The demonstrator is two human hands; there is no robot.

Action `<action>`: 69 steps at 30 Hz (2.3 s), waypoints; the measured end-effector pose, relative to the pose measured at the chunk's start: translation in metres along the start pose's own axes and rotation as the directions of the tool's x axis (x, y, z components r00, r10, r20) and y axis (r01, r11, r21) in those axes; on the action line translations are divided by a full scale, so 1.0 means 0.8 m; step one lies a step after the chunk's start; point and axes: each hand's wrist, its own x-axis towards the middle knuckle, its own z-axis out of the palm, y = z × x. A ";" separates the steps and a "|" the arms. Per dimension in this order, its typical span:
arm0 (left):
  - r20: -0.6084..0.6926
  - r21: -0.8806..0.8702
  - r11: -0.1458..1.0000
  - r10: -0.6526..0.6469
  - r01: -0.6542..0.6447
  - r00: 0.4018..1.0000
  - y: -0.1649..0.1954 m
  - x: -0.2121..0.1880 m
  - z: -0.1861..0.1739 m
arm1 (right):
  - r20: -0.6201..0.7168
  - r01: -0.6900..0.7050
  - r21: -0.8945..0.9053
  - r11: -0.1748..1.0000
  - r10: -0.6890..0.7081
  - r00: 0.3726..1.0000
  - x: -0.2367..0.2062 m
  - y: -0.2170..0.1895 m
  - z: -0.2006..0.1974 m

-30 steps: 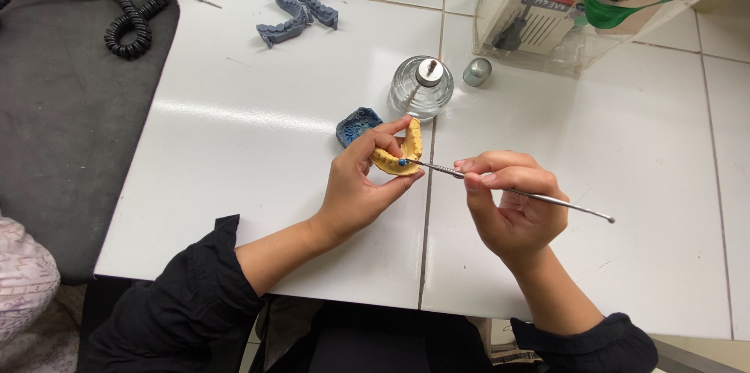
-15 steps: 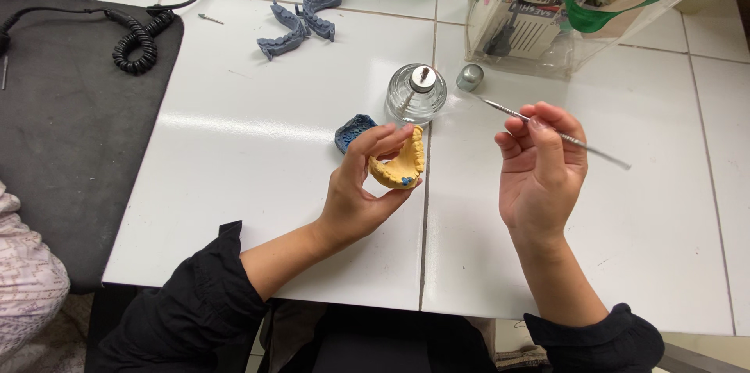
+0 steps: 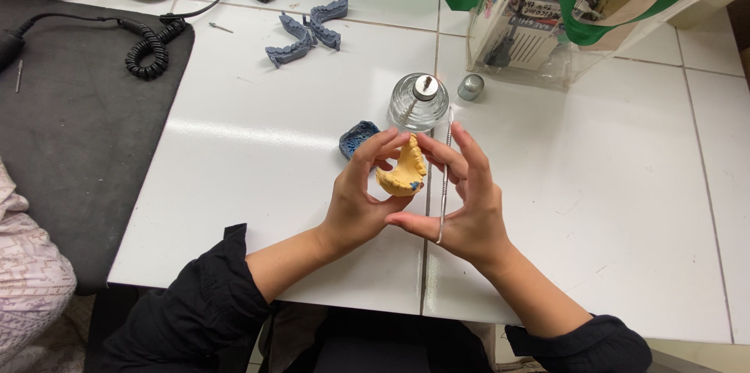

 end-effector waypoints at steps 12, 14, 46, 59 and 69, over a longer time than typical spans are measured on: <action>0.063 0.119 0.971 0.203 -0.209 0.977 -0.001 -0.009 -0.003 | 0.032 -0.005 0.047 0.999 0.003 0.999 -0.009 0.000 -0.003; 0.059 0.116 0.959 0.252 -0.258 0.966 0.000 -0.010 -0.003 | 0.051 0.075 0.065 0.995 -0.078 0.996 -0.007 0.002 -0.007; 0.094 -0.111 0.988 -0.101 0.111 0.990 0.031 0.000 0.004 | -0.104 0.091 0.213 0.973 -0.070 0.992 0.000 0.028 -0.055; 0.308 -0.513 0.611 -0.524 0.603 0.794 0.011 0.015 0.014 | -0.244 -0.210 0.830 0.516 0.676 0.696 0.018 0.106 -0.102; 0.327 -0.494 0.605 -0.535 0.624 0.779 0.009 0.009 0.018 | -0.269 -0.299 0.767 0.568 0.707 0.654 0.039 0.087 -0.065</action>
